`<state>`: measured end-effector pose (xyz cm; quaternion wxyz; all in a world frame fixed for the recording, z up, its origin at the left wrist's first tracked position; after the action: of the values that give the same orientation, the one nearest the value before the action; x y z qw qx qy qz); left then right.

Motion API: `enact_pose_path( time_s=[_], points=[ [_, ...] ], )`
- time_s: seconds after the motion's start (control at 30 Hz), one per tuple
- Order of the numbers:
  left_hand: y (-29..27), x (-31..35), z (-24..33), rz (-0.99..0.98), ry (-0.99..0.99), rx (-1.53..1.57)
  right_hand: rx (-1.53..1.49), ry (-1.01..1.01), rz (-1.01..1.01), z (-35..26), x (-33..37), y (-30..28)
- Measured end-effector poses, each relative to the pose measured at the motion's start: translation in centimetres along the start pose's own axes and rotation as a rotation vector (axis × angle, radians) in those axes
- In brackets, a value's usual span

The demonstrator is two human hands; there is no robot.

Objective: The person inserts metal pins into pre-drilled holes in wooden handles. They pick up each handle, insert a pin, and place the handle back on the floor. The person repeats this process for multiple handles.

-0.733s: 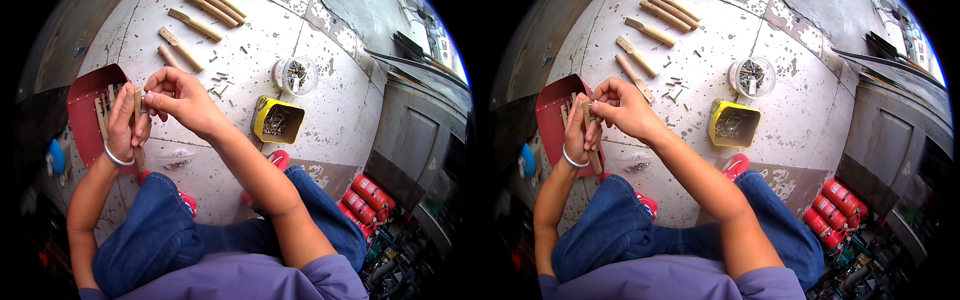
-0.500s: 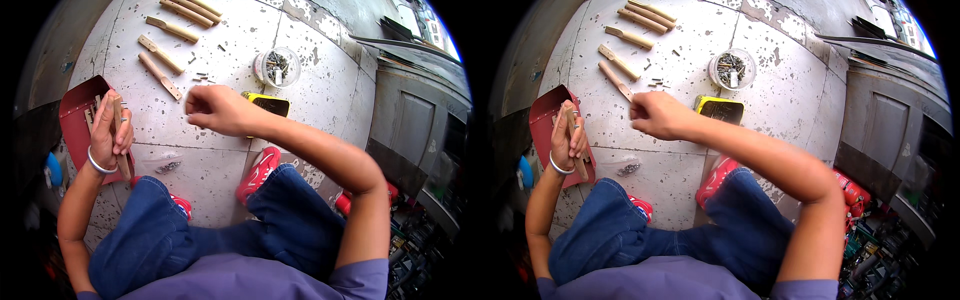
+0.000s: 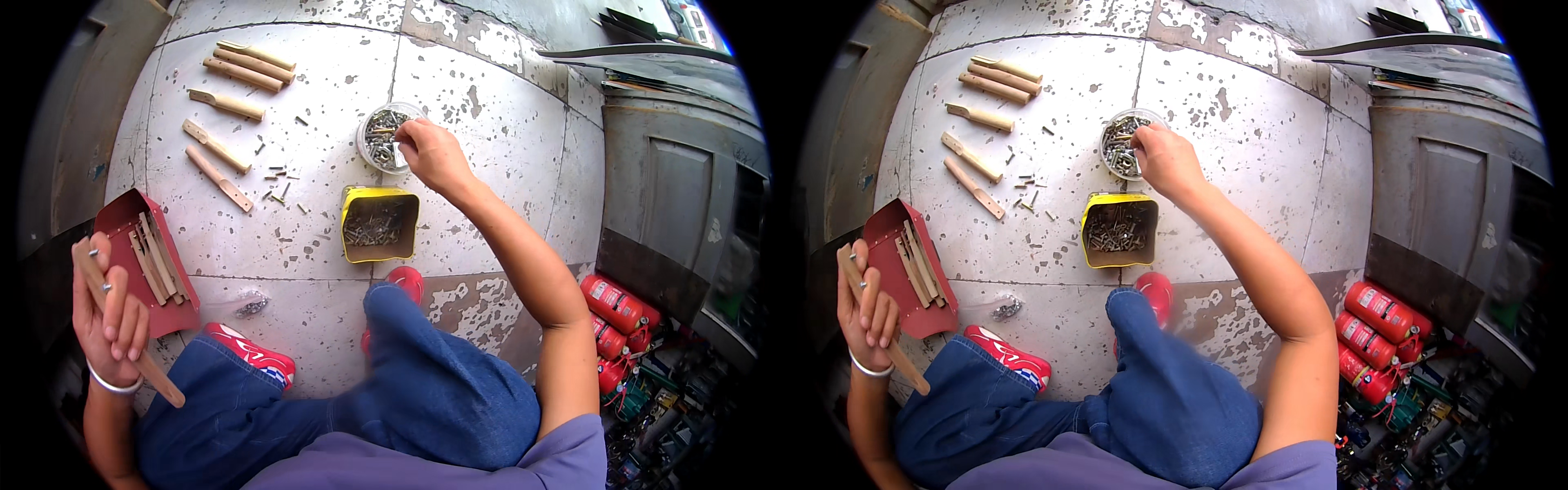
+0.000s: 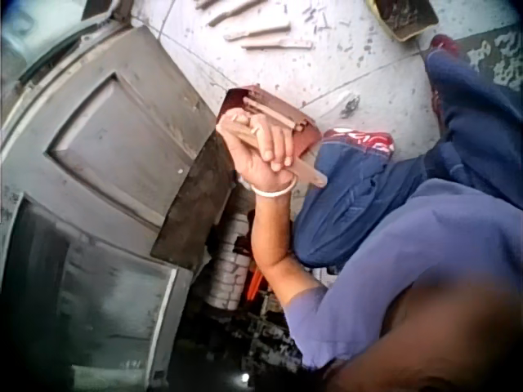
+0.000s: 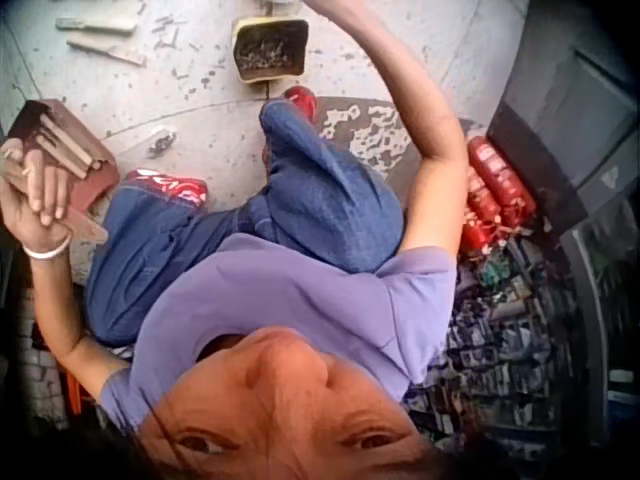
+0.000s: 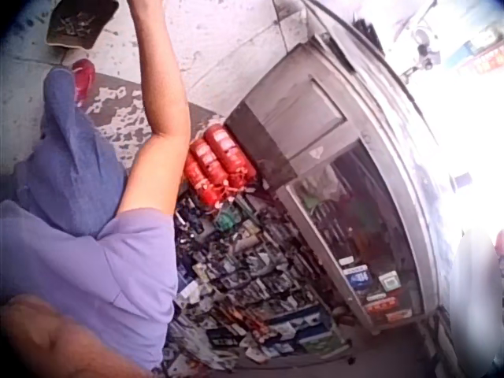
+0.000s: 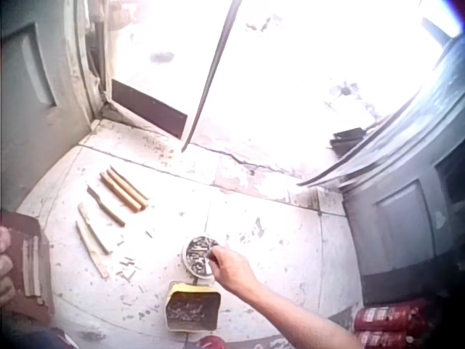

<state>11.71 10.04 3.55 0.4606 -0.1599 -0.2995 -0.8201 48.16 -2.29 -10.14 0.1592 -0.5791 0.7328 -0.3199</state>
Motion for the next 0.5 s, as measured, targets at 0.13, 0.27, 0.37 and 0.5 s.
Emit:
enact_pose_path(
  time_s=[0.13, 0.27, 0.37, 0.5],
  points=[
    [0.2, 3.0, 0.9, 0.093, -0.004, 0.041, 0.075, 0.051, -0.142, 1.0, -1.6, 1.6],
    [-0.1, 4.0, 0.3, 0.236, -0.001, 0.141, 0.117, 0.066, -0.249, 2.0, -1.3, 3.0],
    [0.3, 3.6, -1.4, 0.289, -0.068, 0.171, 0.160, -0.030, -0.200, 1.2, -1.7, 3.8],
    [2.4, 2.5, -4.1, 0.227, -0.185, 0.145, 0.305, -0.213, -0.202, 0.4, -2.7, 5.3]
  ],
)
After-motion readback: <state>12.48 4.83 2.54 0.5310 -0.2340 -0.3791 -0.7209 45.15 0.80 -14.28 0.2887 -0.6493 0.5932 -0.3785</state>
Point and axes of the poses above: each hand's wrist, its own x-axis away from the middle knuckle, its own y-axis out of the palm, z = x × y, the point moved 10 cm from there along -x, towards the middle knuckle, and after that the axes turned 15 degrees about -x, right-handed, at the moved point
